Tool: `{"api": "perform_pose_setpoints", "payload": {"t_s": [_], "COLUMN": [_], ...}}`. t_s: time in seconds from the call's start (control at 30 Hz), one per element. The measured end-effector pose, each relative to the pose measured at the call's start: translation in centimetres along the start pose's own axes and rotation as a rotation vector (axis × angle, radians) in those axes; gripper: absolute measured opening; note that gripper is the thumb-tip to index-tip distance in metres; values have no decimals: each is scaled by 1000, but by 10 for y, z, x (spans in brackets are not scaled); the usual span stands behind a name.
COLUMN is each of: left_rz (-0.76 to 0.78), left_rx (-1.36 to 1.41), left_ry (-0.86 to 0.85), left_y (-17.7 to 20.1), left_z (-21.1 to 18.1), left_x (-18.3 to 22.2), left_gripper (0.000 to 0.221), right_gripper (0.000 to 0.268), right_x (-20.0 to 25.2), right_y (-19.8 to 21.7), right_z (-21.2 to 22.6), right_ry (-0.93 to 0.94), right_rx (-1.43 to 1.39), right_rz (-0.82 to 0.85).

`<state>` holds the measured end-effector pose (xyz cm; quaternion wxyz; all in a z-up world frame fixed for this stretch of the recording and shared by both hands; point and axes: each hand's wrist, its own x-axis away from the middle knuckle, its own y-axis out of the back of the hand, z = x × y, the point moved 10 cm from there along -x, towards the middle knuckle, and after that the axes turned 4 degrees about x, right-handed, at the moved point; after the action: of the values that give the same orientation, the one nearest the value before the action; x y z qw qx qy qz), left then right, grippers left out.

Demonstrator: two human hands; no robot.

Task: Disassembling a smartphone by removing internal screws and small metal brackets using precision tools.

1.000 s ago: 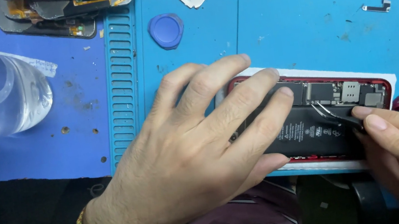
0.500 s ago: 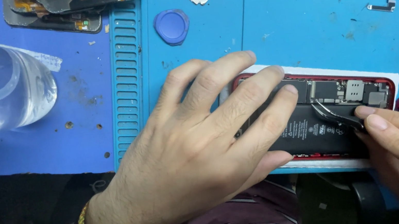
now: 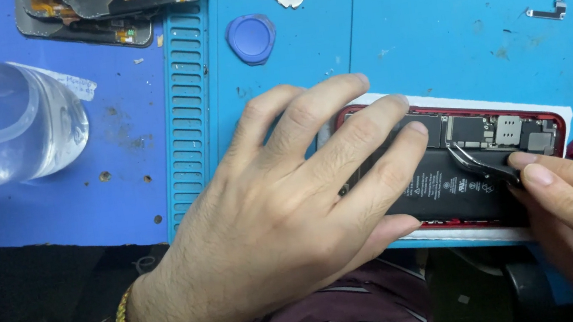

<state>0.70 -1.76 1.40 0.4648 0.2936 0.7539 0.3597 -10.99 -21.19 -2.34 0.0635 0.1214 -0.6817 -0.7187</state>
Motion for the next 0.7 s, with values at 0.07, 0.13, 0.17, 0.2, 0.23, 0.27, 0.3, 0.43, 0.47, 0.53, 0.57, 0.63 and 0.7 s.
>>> {"api": "perform_pose_setpoints", "payload": {"t_s": [0.07,0.13,0.17,0.2,0.23,0.27,0.3,0.43,0.47,0.53,0.57,0.63,0.7], "left_rz": [0,0,4,7,7,1,-6,1,1,0,2,4,20], "left_rx": [-8,-17,-19,-22,-22,-17,-11,-8,-6,-4,-6,-9,8], "left_ry": [-1,0,0,1,1,0,-1,-3,-3,-4,-6,-9,-3], "left_y": [0,1,0,0,0,0,1,1,1,1,1,2,0], "left_z": [0,-1,-1,-1,0,-1,-1,-1,-1,-1,-1,-2,-1], "left_x": [0,0,0,0,0,0,0,0,0,0,-1,-1,-1], "left_gripper": [58,58,60,61,61,60,59,61,61,62,62,63,64], "right_gripper": [61,59,58,57,57,56,55,54,54,55,53,50,50], "right_x": [-4,-7,-8,-10,-10,-10,-10,-7,-6,-7,-9,-12,-14], "right_y": [3,6,7,8,8,8,9,6,5,7,9,13,14], "right_z": [2,5,6,7,7,8,8,5,4,6,8,11,14], "right_ry": [10,21,20,18,18,10,2,14,15,15,15,15,22], "right_rx": [1,2,-14,-29,-29,-38,-47,-29,-22,-14,-33,-51,-58], "right_rz": [1,2,0,-2,-3,-7,-12,-23,-28,-34,-40,-47,-36]}}
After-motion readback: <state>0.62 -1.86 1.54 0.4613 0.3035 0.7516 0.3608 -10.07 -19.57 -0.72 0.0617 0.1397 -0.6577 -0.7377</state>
